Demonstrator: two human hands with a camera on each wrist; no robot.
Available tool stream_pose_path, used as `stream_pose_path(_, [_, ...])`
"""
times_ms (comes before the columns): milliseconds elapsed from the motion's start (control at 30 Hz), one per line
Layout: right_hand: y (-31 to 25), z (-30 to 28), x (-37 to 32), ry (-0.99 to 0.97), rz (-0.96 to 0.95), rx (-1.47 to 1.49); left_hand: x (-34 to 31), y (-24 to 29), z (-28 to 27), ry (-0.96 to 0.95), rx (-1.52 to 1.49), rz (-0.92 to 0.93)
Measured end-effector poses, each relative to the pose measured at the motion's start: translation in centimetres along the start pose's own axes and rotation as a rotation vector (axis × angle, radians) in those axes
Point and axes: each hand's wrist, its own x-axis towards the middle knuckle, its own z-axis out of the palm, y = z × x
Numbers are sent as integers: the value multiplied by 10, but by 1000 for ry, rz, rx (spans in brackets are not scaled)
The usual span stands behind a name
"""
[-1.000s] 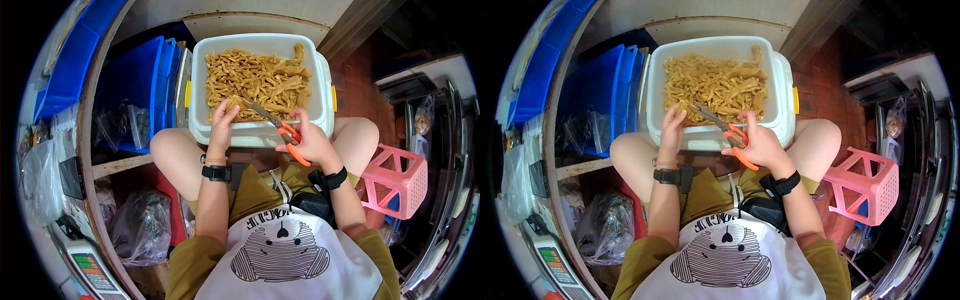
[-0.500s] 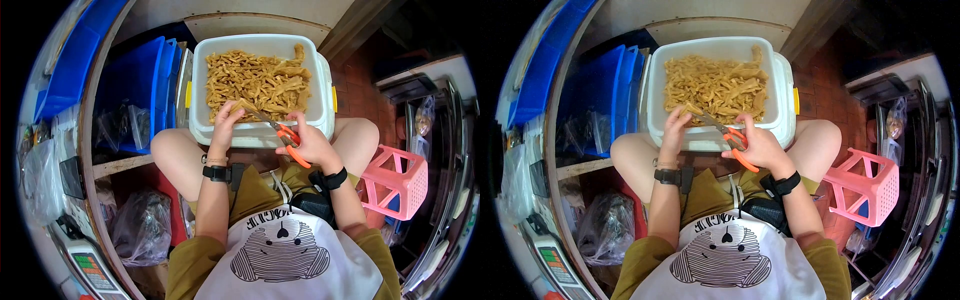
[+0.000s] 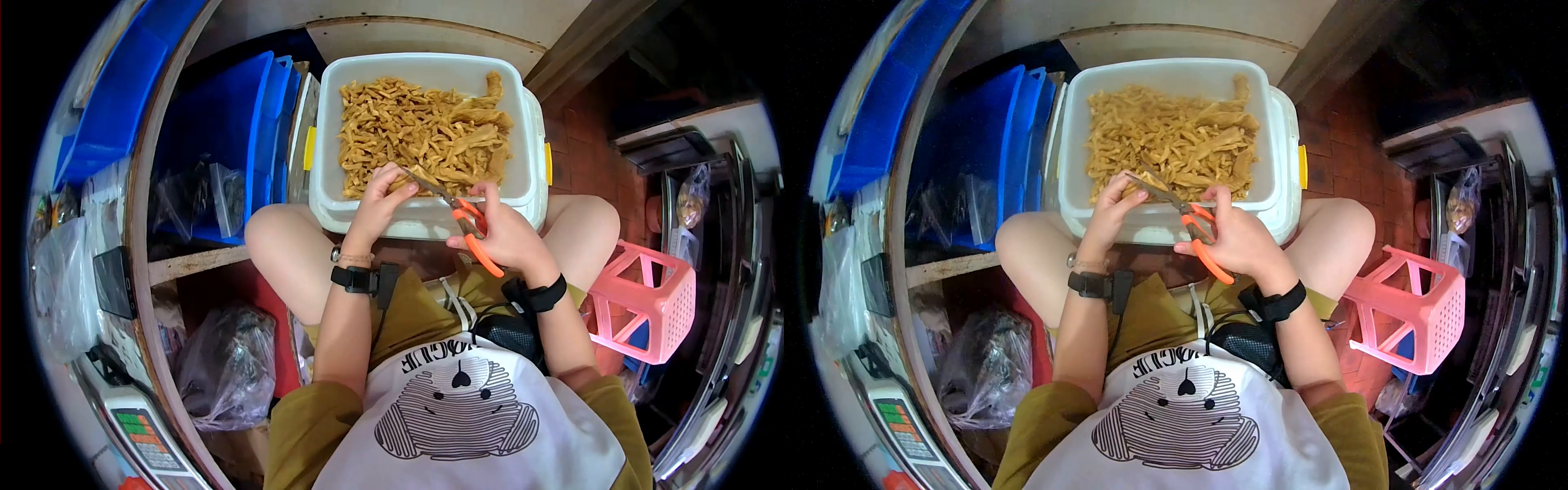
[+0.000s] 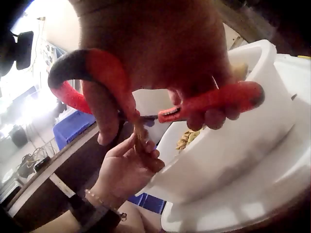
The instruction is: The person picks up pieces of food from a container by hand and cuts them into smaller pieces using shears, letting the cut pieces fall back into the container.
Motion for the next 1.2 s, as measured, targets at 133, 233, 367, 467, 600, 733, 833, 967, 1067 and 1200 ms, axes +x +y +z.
stream_pose_path(133, [-5,-2,0,-20,23,-27,-1,0,1,28,-43,10])
stream_pose_path(233, [-4,-4,1,-29,6,-92,0,-6,0,-6,-96,-43])
stream_pose_path(367, [-1,-2,-1,-40,57,-33,-1,1,2,132,-344,-134])
stream_pose_path(467, [-3,-2,-1,-51,55,17,-1,-1,0,125,-381,-138])
stream_pose_path(600, [-6,-3,-3,30,0,-138,-1,-1,0,116,-403,-125])
stream_pose_path(733, [-12,-5,-5,62,5,-150,0,-7,-7,-49,92,11])
stream_pose_path(833, [-7,5,-3,64,23,-112,-1,1,3,-49,304,109])
stream_pose_path(967, [-2,10,1,29,16,-58,-1,0,2,8,139,77])
stream_pose_path(1067, [-1,13,3,20,19,3,0,-6,-2,43,164,50])
stream_pose_path(1200, [4,15,6,58,63,4,2,-9,1,136,-1,-41])
